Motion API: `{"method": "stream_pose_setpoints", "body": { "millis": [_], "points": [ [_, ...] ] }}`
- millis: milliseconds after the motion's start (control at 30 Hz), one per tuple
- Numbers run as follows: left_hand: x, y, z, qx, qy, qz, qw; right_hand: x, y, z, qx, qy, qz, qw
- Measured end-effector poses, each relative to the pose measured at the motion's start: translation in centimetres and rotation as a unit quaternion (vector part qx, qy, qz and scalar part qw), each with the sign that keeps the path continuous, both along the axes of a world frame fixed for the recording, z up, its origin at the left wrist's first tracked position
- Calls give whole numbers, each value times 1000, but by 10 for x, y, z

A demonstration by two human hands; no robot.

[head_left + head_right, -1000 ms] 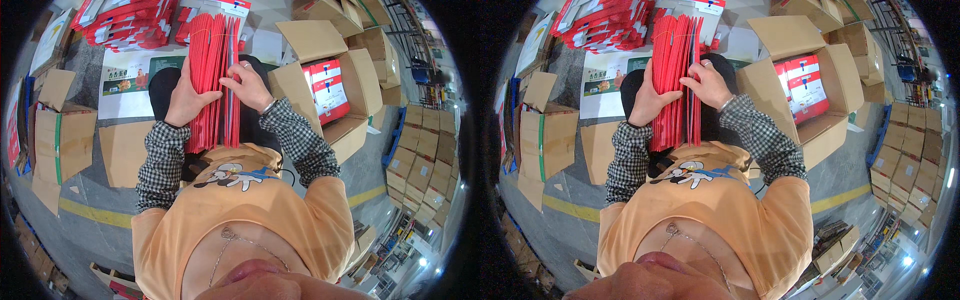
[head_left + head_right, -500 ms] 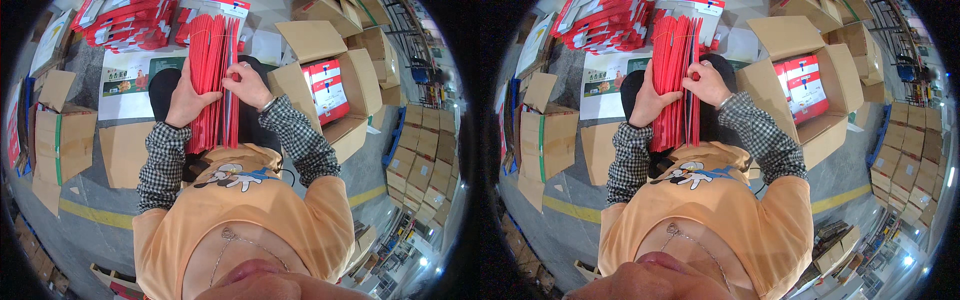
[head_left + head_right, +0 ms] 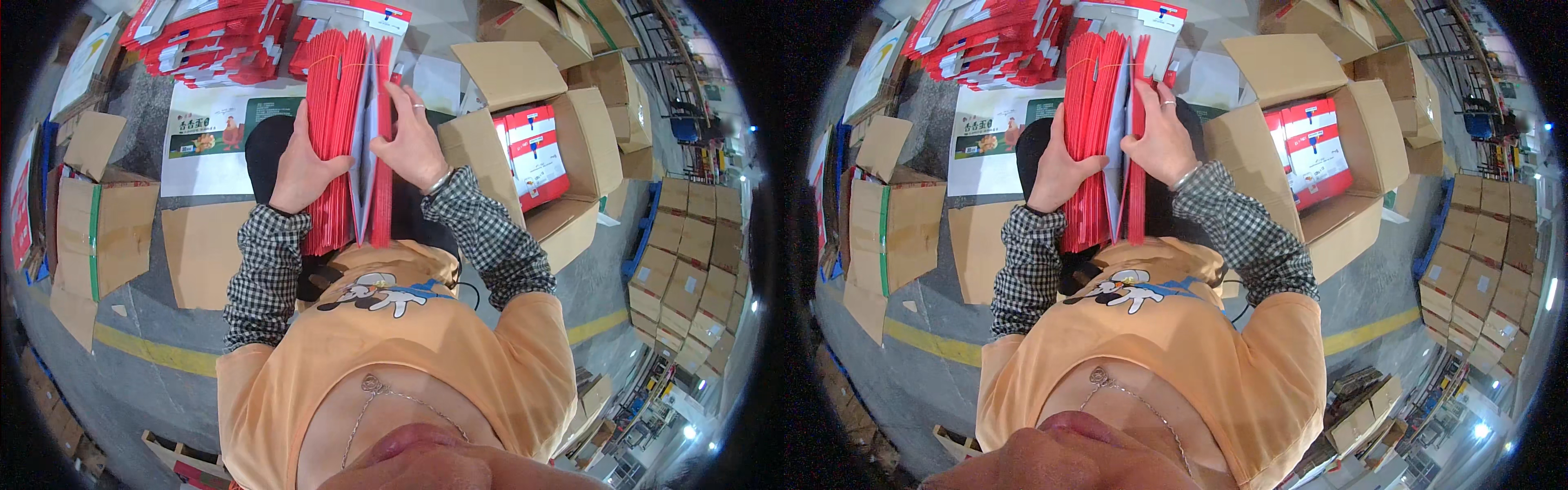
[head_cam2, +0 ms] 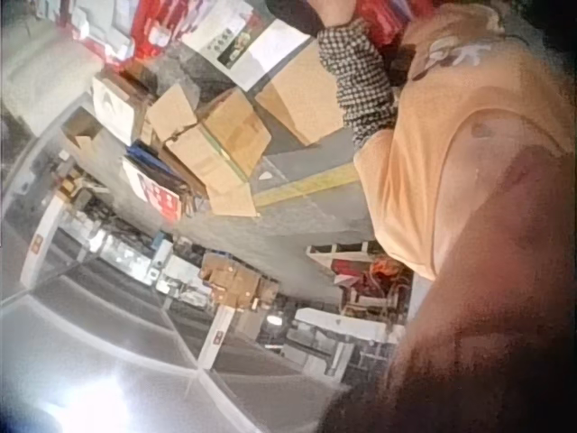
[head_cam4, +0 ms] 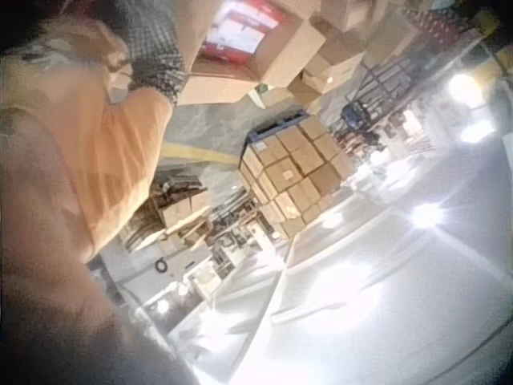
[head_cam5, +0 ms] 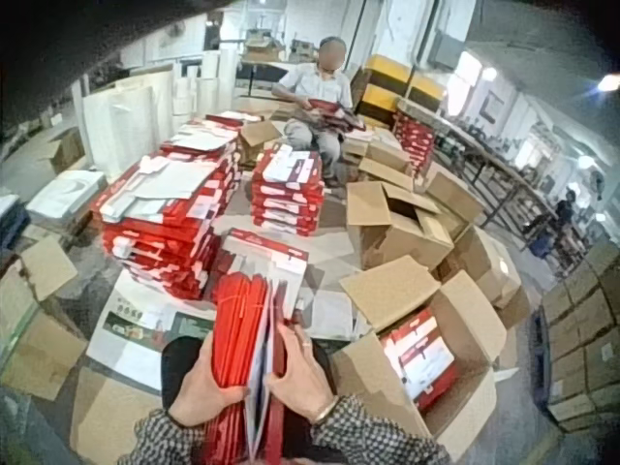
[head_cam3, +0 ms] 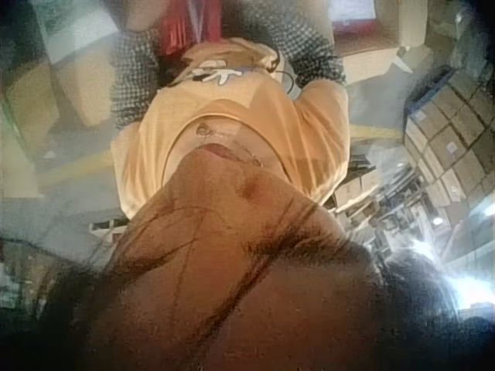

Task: The person packs cardboard packaging boxes into a larger carton by hand.

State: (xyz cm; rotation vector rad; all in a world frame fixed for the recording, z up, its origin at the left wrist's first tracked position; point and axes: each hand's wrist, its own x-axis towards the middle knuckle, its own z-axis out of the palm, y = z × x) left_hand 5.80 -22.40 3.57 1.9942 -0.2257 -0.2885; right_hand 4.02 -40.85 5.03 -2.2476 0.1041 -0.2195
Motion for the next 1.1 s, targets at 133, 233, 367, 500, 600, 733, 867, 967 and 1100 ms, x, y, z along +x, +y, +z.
{"method": "stream_pose_setpoints", "body": {
  "millis": [133,233,367,500,600,733,867,967,1100],
  "points": [
    [-1,-2,8,1,3,1,1000,1,-9,-18,-104,-47,119,986],
    [-2,-1,8,5,-9,1,1000,-1,-2,-13,-117,-11,77,990],
    [-2,-3,9,-1,-10,-3,1000,0,-1,-18,-92,-30,70,993],
    [0,-4,11,9,-1,-9,1000,1,0,-16,-38,11,65,997],
    [0,-1,7,10,-6,-6,1000,1,2,-9,17,92,50,994],
    [0,1,6,11,5,2,1000,-3,-7,-18,-1,-39,37,999],
    [-3,-1,11,6,-14,-5,1000,-4,1,-23,-86,-65,70,992],
    [-2,-2,16,-25,-1,-23,999,-1,5,-15,-93,9,64,994],
    [-2,-2,7,-14,-8,-4,1000,-1,0,-12,-21,32,69,997]
  ]
}}
